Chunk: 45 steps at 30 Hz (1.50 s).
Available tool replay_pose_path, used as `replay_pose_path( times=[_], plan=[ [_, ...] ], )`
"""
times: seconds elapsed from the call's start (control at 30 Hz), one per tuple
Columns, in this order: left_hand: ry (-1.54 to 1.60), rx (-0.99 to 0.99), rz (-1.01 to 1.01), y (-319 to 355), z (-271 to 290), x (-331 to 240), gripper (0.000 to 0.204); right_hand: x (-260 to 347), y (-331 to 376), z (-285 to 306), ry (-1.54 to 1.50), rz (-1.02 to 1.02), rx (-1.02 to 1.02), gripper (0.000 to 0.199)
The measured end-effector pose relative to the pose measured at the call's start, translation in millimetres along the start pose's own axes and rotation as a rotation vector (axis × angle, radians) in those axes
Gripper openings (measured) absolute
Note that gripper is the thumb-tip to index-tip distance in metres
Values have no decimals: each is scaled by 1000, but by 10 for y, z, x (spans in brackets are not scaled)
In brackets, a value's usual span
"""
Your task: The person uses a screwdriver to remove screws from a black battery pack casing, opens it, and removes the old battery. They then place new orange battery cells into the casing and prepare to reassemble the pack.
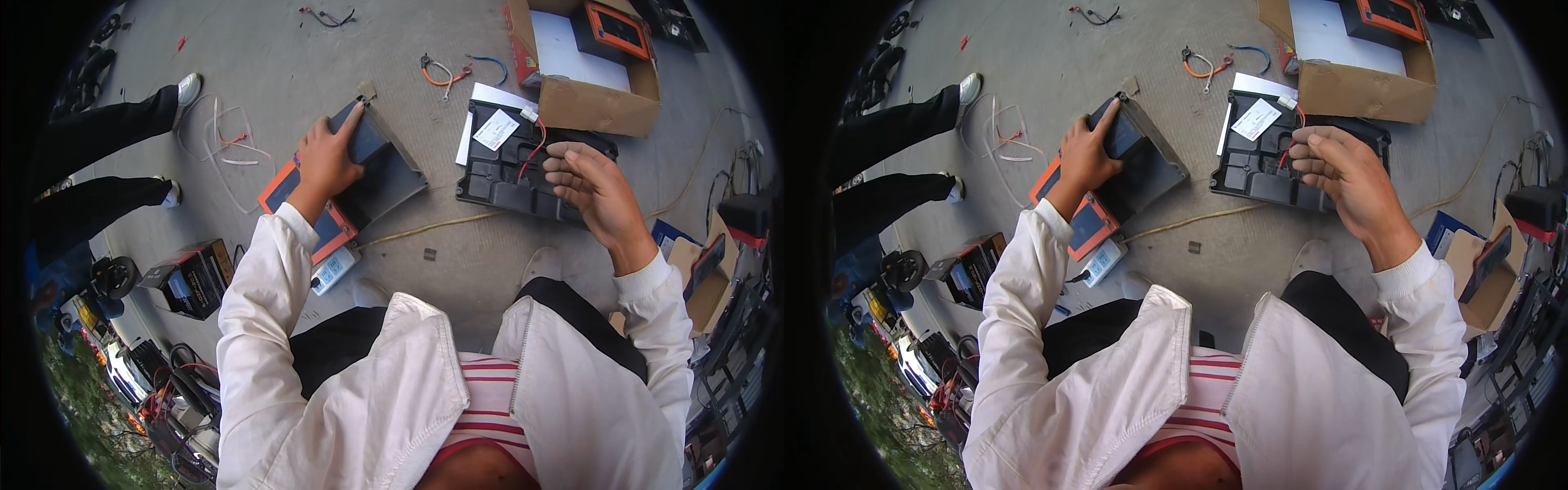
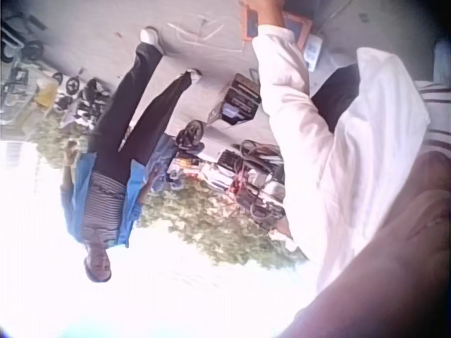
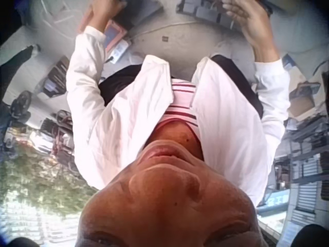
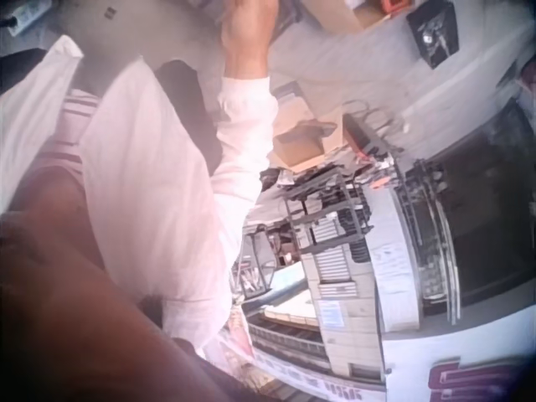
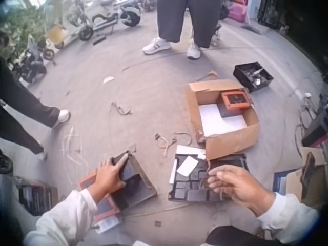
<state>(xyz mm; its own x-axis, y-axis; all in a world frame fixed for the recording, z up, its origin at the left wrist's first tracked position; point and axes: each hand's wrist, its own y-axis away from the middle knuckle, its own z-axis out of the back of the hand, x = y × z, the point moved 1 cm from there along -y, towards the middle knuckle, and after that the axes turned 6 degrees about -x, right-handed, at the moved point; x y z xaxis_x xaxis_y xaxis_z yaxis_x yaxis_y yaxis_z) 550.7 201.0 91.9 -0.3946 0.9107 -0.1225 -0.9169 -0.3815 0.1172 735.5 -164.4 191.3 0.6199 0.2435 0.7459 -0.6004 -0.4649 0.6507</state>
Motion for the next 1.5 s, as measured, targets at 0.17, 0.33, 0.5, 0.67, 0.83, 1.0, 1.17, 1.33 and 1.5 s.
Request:
replay_pose_path(
  times=[0.17, 0.33, 0.5, 0.67, 0.83, 1.0, 1.17, 1.33, 1.5],
  plan=[
    [-8, 3, -2, 10, -22, -4, 114, 15, -24, -2, -11, -7, 4, 37],
    [-16, 44, 9, -11, -37, -39, 114, 36, -21, -10, 16, 14, 15, 36],
    [-41, -24, -37, 48, -67, -25, 113, 47, -38, 12, -9, 18, 18, 35],
    [-40, -70, -107, 93, -87, 39, 111, 80, -66, -4, -29, 43, 37, 34],
    [28, 33, -65, 69, -30, 56, 108, 103, -101, -22, -50, 66, 70, 36],
    [25, 95, -146, 15, -27, 390, 100, 105, -125, 29, -57, 64, 85, 36],
    [13, 158, -43, 202, 61, 666, 95, 162, -195, 21, -40, 67, 84, 37],
    [-6, 26, 74, 519, 1, 384, 122, 125, -278, -144, 8, 22, 109, 38],
    [-47, -127, 41, 299, -62, 242, 122, -41, -416, -223, 316, 134, 54, 37]
  ],
)
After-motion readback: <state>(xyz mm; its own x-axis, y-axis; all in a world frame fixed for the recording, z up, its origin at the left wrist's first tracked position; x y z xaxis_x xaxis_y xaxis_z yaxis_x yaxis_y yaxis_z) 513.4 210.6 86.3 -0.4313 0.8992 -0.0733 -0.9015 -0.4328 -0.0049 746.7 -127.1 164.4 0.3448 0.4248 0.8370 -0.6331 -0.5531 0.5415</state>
